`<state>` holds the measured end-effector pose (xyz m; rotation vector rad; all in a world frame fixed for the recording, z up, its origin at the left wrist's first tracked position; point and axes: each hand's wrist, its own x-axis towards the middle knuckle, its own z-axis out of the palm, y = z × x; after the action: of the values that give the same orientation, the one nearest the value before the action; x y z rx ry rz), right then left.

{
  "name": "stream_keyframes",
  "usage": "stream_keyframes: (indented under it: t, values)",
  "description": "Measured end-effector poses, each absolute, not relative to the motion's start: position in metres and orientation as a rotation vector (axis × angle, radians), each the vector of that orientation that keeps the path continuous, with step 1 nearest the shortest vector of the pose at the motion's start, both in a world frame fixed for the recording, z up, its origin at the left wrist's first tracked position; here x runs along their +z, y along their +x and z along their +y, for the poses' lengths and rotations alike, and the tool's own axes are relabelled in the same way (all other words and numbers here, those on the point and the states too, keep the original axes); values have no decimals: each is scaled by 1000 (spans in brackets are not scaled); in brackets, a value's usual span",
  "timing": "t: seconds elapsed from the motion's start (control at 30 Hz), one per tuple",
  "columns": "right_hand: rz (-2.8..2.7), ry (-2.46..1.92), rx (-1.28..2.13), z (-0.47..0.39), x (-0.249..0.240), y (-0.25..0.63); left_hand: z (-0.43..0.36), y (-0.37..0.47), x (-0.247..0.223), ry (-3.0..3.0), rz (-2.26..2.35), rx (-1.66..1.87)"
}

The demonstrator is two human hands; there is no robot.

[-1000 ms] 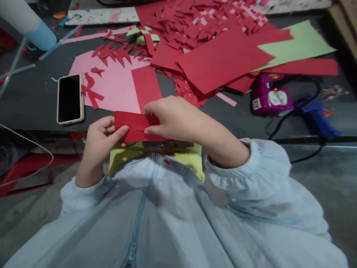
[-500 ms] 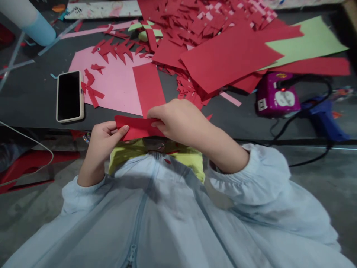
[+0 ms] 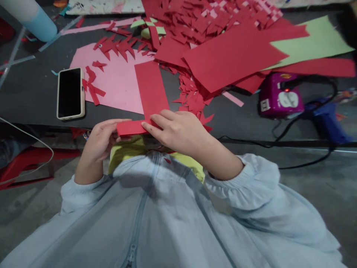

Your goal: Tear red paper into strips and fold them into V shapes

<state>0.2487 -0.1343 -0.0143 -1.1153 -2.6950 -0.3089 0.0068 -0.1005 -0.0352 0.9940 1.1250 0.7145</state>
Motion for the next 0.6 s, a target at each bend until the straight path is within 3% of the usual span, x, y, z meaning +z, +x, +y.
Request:
stream_keyframes:
  t: [0.3,0.6]
  values:
    - [-2516,-1186,-325,-153,-16,242,-118,10,-22,1281,1195,796]
    - [-2196,-1352,493,-158,-4,244,-132,4,-9,1857,1231,948]
